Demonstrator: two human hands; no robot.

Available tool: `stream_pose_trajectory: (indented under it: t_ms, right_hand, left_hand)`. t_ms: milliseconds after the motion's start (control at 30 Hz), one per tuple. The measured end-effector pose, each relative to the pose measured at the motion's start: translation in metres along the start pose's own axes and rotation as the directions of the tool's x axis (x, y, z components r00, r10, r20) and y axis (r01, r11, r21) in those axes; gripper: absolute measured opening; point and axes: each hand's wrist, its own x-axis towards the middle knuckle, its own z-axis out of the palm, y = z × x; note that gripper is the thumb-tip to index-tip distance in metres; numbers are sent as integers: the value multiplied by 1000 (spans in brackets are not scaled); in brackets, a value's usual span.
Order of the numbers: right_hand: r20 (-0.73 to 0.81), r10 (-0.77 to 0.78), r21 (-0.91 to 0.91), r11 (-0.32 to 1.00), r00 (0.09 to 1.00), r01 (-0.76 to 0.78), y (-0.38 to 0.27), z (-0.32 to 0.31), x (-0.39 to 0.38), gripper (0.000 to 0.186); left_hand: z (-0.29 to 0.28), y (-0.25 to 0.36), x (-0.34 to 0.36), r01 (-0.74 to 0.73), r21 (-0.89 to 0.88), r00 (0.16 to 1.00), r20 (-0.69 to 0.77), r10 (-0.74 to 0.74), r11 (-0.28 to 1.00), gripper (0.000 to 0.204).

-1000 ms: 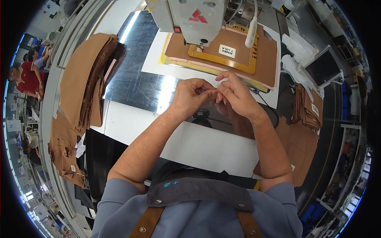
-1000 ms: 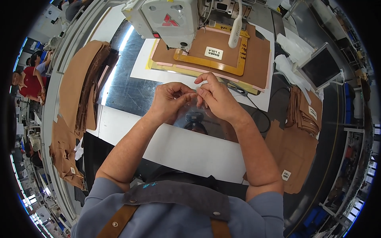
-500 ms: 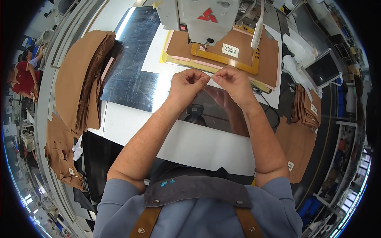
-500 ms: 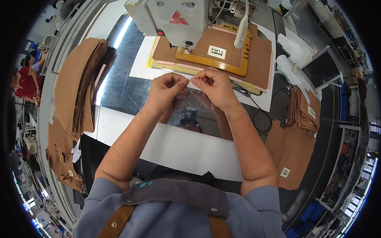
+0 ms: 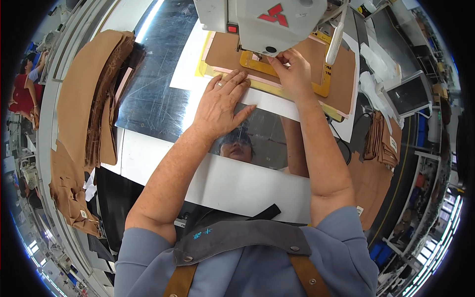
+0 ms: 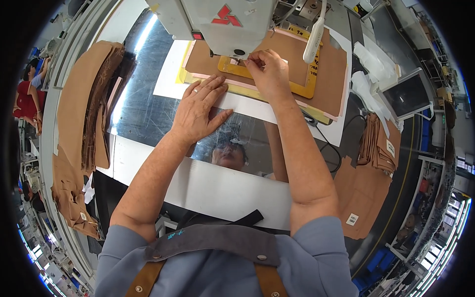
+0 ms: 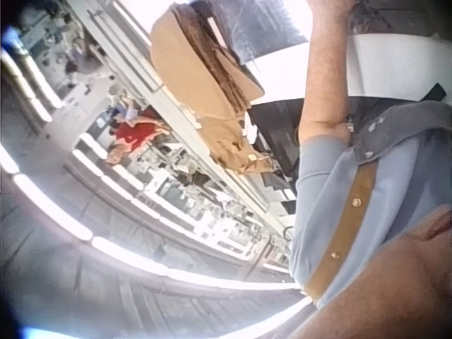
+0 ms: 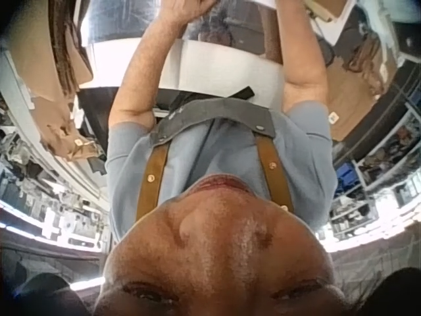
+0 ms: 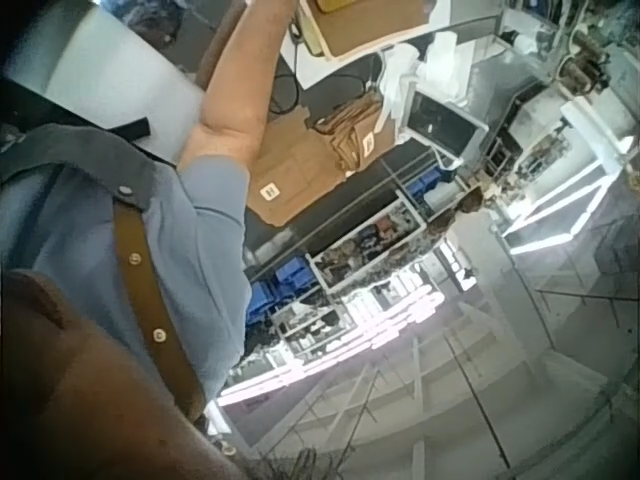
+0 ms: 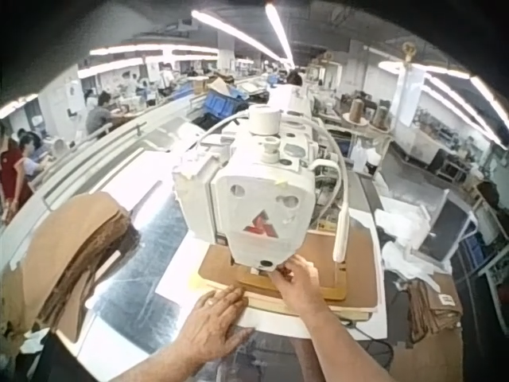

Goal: Using an industrial sewing machine to sew straps and components for leather products.

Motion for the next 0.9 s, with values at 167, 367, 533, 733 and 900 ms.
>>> stream_pose_trajectory:
  t_ms: [167, 367, 533, 733, 900]
  right_hand:
    - [48, 83, -20, 996, 995, -82, 5, 0, 6, 19]
    - [64, 130, 23, 991, 989, -132, 8, 1, 9, 22]
    - [48, 108, -80, 991, 993, -104, 1, 0, 7, 26]
    - [74, 94, -180, 981, 993, -79, -4, 0, 8, 26]
    - [48, 75, -138, 988, 996, -68, 1, 2, 9, 25]
  left_hand:
    - [-1, 1, 0, 36, 9, 999, 13, -36, 999, 54]
    - [1, 0, 0, 23, 17, 1000, -21, -22, 1000, 53]
    - [2, 0, -1, 29, 21, 999, -28, -29, 999, 51]
    - [-1, 2, -1, 29, 4, 999, -33, -29, 1000, 50]
    - [-1, 2, 0, 17, 5, 999, -41, -17, 1000, 49]
